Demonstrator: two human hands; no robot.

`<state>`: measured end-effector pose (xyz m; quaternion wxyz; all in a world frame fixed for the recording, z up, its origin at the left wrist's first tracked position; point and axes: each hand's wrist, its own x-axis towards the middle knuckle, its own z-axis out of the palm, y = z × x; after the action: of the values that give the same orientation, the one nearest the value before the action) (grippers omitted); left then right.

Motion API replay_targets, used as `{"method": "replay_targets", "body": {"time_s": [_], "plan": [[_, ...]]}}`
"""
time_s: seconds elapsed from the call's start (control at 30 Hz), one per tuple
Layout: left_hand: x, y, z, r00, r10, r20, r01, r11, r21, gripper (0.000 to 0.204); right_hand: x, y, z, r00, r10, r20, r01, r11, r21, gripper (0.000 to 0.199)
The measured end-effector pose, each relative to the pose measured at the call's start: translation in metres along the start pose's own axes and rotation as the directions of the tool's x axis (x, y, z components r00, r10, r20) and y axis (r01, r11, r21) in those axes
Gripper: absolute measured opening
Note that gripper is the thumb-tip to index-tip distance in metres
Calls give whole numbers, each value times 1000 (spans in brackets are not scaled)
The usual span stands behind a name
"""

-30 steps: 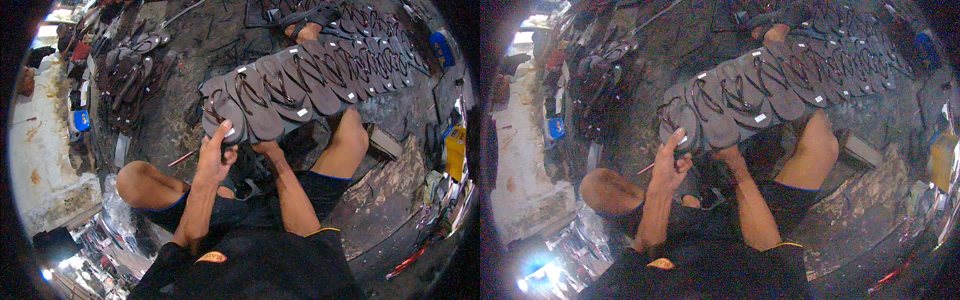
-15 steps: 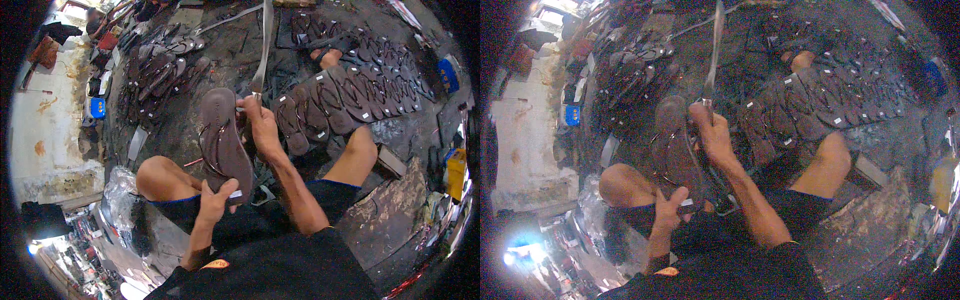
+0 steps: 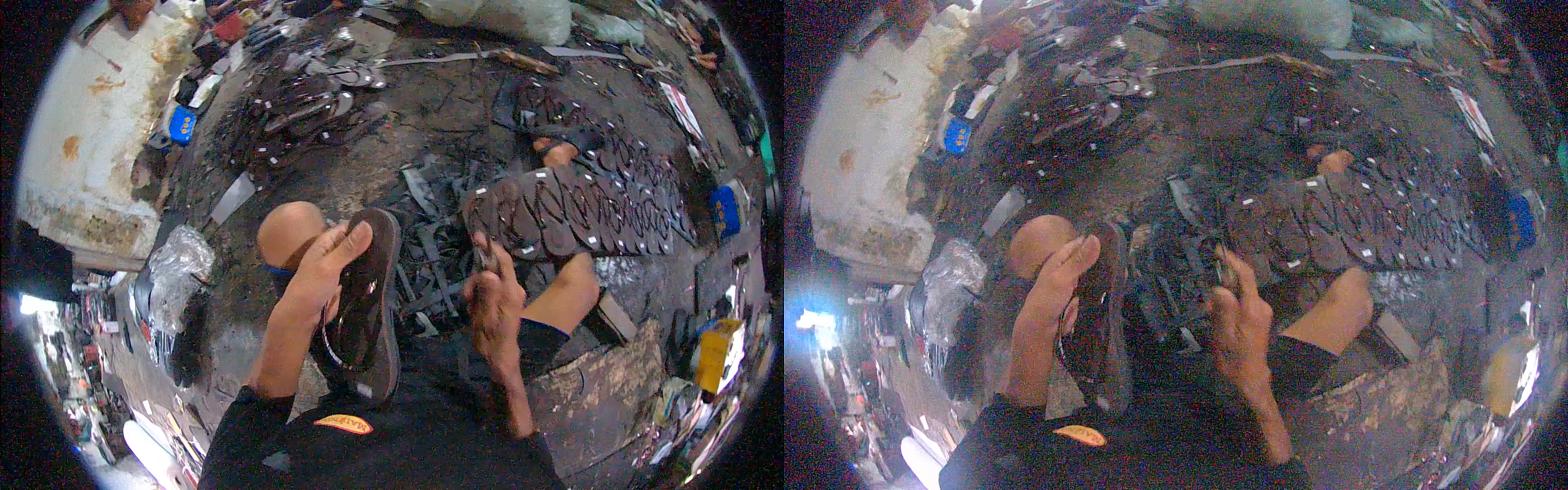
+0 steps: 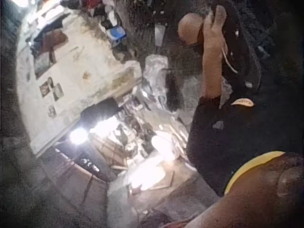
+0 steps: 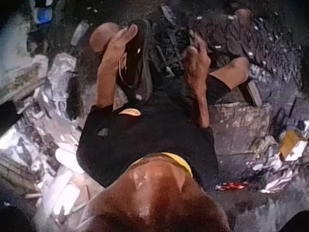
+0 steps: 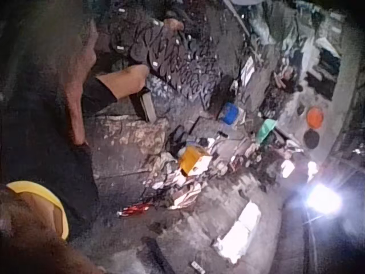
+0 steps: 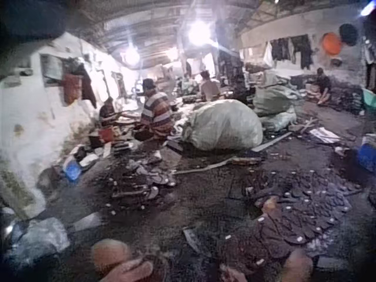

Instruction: The person sits on the floor and uses a knife to trim excess material from the edges of brown flip-flops. They handle each sandal one at a time, scraping along the sole and strap edges, then place the finished sandals into a growing stack.

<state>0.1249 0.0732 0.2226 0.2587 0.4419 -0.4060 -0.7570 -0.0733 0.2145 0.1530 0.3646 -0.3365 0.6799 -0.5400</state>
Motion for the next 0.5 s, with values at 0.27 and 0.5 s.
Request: {"method": "replay_targets", "body": {"time_s": [0.27,0.5], "plan": [[-41,-4,-17,997,-77,13,78,987,-137,38,-136,58,-4,967,-69,246,143,943,-301,13],[-34,-7,-10,999,15,45,-22,986,164,43,-86,42,-23,954,-9,300,133,908,-397,22]]}}
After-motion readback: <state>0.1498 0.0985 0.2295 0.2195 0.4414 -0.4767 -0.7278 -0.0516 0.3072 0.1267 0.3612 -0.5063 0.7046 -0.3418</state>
